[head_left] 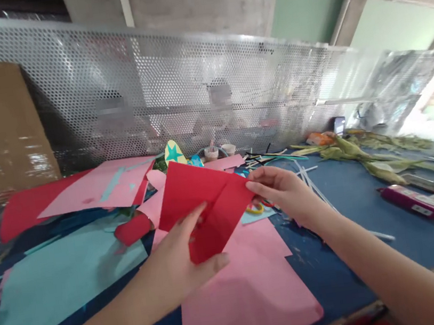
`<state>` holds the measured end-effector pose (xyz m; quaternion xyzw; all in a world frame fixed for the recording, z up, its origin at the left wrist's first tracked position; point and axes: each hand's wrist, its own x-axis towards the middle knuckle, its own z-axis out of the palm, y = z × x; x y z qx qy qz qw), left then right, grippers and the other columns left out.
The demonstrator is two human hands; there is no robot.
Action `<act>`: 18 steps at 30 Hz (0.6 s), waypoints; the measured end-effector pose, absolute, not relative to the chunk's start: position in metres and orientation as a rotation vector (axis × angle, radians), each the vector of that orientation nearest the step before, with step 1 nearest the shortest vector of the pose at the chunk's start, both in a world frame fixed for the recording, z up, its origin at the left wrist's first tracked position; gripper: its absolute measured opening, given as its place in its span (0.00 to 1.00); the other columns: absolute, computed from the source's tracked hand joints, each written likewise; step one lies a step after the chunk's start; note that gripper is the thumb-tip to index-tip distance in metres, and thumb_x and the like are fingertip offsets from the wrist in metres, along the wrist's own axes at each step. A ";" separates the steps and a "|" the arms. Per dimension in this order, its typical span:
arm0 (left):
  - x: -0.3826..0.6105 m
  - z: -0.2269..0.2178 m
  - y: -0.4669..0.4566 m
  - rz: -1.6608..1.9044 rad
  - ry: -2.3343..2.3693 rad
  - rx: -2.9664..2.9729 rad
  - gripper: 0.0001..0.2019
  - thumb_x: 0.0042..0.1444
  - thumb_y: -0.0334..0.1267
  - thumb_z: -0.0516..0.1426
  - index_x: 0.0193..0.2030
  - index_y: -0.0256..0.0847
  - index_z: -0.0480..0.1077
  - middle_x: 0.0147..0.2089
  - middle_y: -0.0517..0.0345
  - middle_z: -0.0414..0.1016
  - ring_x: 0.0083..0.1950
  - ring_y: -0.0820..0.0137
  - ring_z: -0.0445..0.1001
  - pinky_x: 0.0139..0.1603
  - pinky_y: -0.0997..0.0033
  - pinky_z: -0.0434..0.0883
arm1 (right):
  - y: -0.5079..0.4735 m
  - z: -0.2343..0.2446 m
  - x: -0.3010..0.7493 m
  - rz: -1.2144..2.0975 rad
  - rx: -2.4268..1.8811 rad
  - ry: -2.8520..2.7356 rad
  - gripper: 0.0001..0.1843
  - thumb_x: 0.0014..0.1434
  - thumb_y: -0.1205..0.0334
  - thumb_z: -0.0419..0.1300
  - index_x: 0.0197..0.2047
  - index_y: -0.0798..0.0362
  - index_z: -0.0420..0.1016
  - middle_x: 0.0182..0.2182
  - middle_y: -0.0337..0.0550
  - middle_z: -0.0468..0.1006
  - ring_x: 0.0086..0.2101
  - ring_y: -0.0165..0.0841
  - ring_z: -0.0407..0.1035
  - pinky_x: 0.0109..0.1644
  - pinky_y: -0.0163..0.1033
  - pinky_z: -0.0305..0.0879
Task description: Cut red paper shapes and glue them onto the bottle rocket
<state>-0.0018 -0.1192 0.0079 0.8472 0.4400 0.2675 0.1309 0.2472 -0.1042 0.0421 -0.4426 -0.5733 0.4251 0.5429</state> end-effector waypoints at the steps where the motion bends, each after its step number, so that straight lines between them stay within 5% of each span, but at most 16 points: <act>1: 0.007 0.011 -0.113 0.759 1.322 2.435 0.40 0.54 0.55 0.61 0.69 0.39 0.55 0.62 0.38 0.72 0.59 0.51 0.74 0.50 0.54 0.78 | -0.099 0.046 0.242 1.038 -1.004 -1.327 0.18 0.44 0.48 0.72 0.29 0.52 0.74 0.24 0.35 0.77 0.23 0.28 0.71 0.30 0.35 0.71; 4: 0.027 0.021 -0.099 0.783 1.471 2.390 0.36 0.53 0.48 0.63 0.64 0.33 0.60 0.61 0.32 0.71 0.61 0.46 0.72 0.54 0.46 0.75 | -0.083 0.048 0.228 1.118 -0.867 -1.164 0.19 0.42 0.48 0.74 0.27 0.52 0.75 0.24 0.35 0.77 0.25 0.27 0.71 0.32 0.33 0.70; 9: 0.044 0.026 -0.074 1.048 1.392 2.314 0.24 0.56 0.41 0.59 0.58 0.38 0.62 0.59 0.36 0.73 0.58 0.48 0.75 0.53 0.45 0.74 | -0.061 0.033 0.214 1.068 -0.713 -0.994 0.25 0.46 0.35 0.67 0.30 0.50 0.74 0.25 0.38 0.78 0.27 0.31 0.72 0.32 0.34 0.70; 12: 0.051 0.025 -0.059 1.100 1.156 2.065 0.24 0.54 0.40 0.60 0.56 0.40 0.60 0.55 0.39 0.77 0.54 0.53 0.78 0.51 0.50 0.76 | -0.059 0.017 0.208 1.101 -0.674 -1.026 0.31 0.53 0.30 0.57 0.36 0.52 0.77 0.36 0.49 0.82 0.38 0.40 0.76 0.43 0.43 0.73; 15: 0.054 0.025 -0.052 1.058 0.825 1.774 0.22 0.56 0.38 0.58 0.57 0.42 0.60 0.54 0.42 0.77 0.53 0.57 0.78 0.51 0.53 0.76 | -0.065 -0.001 0.203 1.040 -0.771 -1.137 0.28 0.52 0.36 0.65 0.47 0.49 0.76 0.51 0.49 0.78 0.54 0.43 0.71 0.58 0.47 0.66; 18: 0.051 0.028 -0.053 0.999 0.673 1.491 0.22 0.55 0.40 0.61 0.56 0.41 0.65 0.55 0.43 0.77 0.55 0.54 0.77 0.54 0.50 0.74 | -0.070 -0.016 0.199 1.179 -0.762 -1.124 0.36 0.50 0.37 0.68 0.57 0.44 0.69 0.55 0.47 0.76 0.56 0.43 0.69 0.60 0.49 0.65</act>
